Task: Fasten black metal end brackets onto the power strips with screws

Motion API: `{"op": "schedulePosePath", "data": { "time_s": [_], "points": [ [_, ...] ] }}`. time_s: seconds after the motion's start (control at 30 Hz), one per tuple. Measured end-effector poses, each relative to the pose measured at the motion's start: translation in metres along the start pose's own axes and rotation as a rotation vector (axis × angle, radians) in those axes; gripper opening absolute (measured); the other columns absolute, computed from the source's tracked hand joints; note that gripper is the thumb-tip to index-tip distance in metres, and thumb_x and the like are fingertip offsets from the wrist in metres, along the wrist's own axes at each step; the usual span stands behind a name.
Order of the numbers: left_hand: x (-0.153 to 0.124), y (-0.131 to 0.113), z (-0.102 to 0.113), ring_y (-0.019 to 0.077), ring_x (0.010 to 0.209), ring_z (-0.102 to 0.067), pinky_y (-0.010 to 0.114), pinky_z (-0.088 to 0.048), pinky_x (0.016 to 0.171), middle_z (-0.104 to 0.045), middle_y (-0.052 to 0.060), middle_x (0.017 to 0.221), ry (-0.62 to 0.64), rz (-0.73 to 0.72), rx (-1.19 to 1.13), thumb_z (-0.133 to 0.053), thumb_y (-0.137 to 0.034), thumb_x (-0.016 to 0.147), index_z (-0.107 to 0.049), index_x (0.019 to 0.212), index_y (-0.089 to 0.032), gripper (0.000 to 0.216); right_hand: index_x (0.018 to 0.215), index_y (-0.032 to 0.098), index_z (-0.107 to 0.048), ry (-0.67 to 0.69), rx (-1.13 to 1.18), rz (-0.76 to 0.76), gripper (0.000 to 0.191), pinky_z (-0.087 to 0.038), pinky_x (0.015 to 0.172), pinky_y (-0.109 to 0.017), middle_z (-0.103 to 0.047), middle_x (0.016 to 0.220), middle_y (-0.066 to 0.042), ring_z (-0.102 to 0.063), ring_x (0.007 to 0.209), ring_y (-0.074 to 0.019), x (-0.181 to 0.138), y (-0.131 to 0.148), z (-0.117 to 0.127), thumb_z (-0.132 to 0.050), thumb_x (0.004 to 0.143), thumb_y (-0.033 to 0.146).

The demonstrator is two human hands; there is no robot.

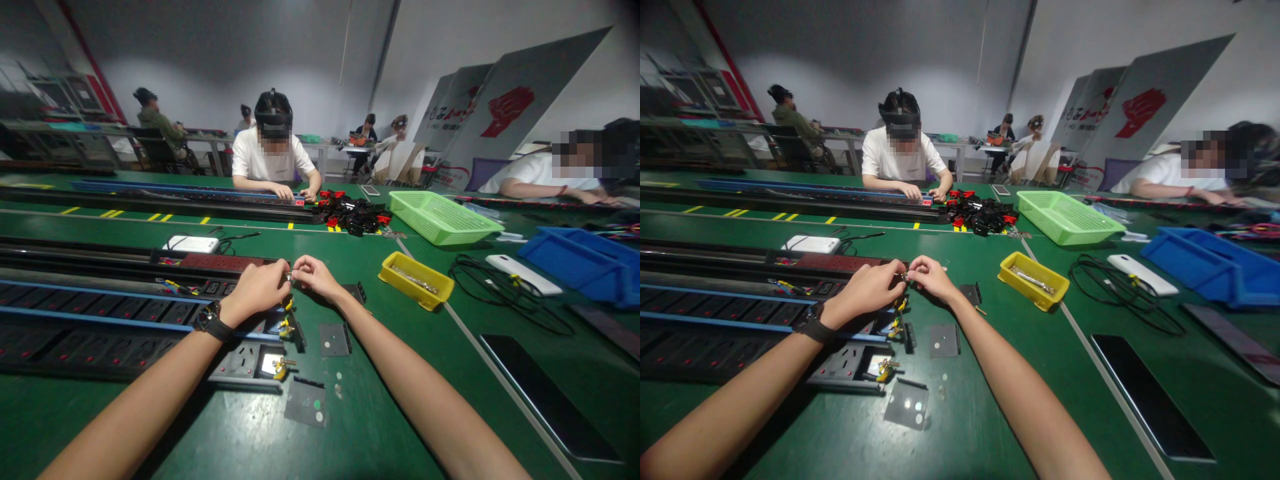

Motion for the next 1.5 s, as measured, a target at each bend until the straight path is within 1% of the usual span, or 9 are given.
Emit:
{"op": "schedulePosePath", "data": {
  "time_s": [0.23,0.43,0.53,0.67,0.8,0.93,1.1,1.2,1.5],
  "points": [
    [0.000,-0.001,0.001,0.0293,0.106,-0.069,0.039,-0.047,0.083,-0.073,0.008,0.113,-0.013,-0.008,-0.018,-0.050,-0.032,0.098,-0.057,0.118,-0.021,0.024,0.092,0.020,-0.061,0.007,0.021,-0.013,0.033,-0.042,0.050,-0.021,-0.067,0.071,0.003,-0.053,0.054,-0.0097,-0.001,-0.002,0.000,-0.077,0.072,0.040],
    [-0.001,0.000,0.002,0.0295,0.105,-0.069,0.038,-0.048,0.081,-0.073,0.009,0.111,-0.036,-0.003,-0.012,-0.050,-0.033,0.097,-0.057,0.117,-0.020,0.024,0.100,0.016,-0.071,0.010,0.005,-0.014,0.036,-0.041,0.048,-0.022,-0.072,0.077,-0.001,-0.053,0.052,-0.0092,0.001,-0.005,0.001,-0.077,0.074,0.041],
    [-0.001,0.000,0.003,0.0299,0.106,-0.069,0.038,-0.048,0.082,-0.073,0.009,0.111,-0.033,0.002,-0.020,-0.051,-0.032,0.096,-0.057,0.117,-0.020,0.025,0.097,0.015,-0.075,-0.010,0.000,-0.007,0.037,-0.038,0.047,-0.021,-0.073,0.076,-0.003,-0.053,0.052,-0.0098,0.002,-0.007,0.004,-0.080,0.072,0.043],
    [-0.001,0.001,0.003,0.0290,0.106,-0.069,0.037,-0.048,0.082,-0.073,0.008,0.113,-0.030,-0.001,-0.031,-0.051,-0.032,0.096,-0.057,0.117,-0.021,0.024,0.094,0.014,-0.077,-0.030,-0.045,-0.031,0.042,-0.035,0.045,-0.021,-0.070,0.068,-0.003,-0.057,0.055,-0.0126,0.001,-0.010,0.008,-0.083,0.070,0.048],
    [-0.001,0.000,0.004,0.0280,0.104,-0.070,0.036,-0.047,0.079,-0.073,0.007,0.111,-0.040,-0.005,-0.029,-0.052,-0.032,0.097,-0.057,0.115,-0.021,0.022,0.089,0.014,-0.077,0.021,-0.045,-0.013,0.039,-0.040,0.050,-0.023,-0.070,0.068,-0.002,-0.058,0.057,-0.0126,-0.001,-0.005,0.001,-0.083,0.069,0.048],
    [-0.001,0.000,0.005,0.0283,0.103,-0.070,0.035,-0.047,0.077,-0.074,0.007,0.109,-0.055,-0.015,-0.024,-0.053,-0.033,0.097,-0.057,0.113,-0.021,0.021,0.081,0.014,-0.075,0.023,-0.050,0.021,0.035,-0.042,0.053,-0.024,-0.069,0.068,-0.002,-0.056,0.056,-0.0120,-0.001,0.001,-0.002,-0.081,0.071,0.047],
    [-0.001,0.000,0.005,0.0294,0.103,-0.070,0.036,-0.046,0.076,-0.074,0.008,0.110,-0.061,-0.013,-0.022,-0.049,-0.035,0.100,-0.058,0.113,-0.021,0.022,0.077,0.015,-0.073,-0.014,-0.093,-0.003,0.035,-0.041,0.053,-0.024,-0.067,0.064,-0.001,-0.053,0.056,-0.0122,0.000,-0.001,0.001,-0.077,0.072,0.049],
    [-0.001,0.001,0.004,0.0288,0.104,-0.070,0.036,-0.046,0.076,-0.074,0.007,0.112,-0.049,0.001,-0.023,-0.045,-0.033,0.102,-0.059,0.113,-0.021,0.021,0.075,0.015,-0.072,-0.008,-0.101,-0.021,0.033,-0.039,0.052,-0.023,-0.065,0.064,-0.001,-0.052,0.055,-0.0117,0.000,-0.002,0.000,-0.074,0.074,0.048],
    [0.002,0.002,0.004,0.0271,0.097,-0.071,0.034,-0.043,0.071,-0.074,0.006,0.106,-0.051,0.006,-0.005,-0.045,-0.029,0.103,-0.060,0.110,-0.021,0.018,0.072,0.016,-0.071,0.006,-0.149,-0.041,0.031,-0.037,0.051,-0.023,-0.066,0.066,-0.002,-0.052,0.056,-0.0114,0.000,-0.003,-0.001,-0.069,0.077,0.047]
  ]
}}
Point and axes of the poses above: each hand's wrist, its own x-axis towards the middle knuckle, its own z-axis out of the back of the hand, y = z × x, the point moved 9 cm from there along x, towards the middle knuckle
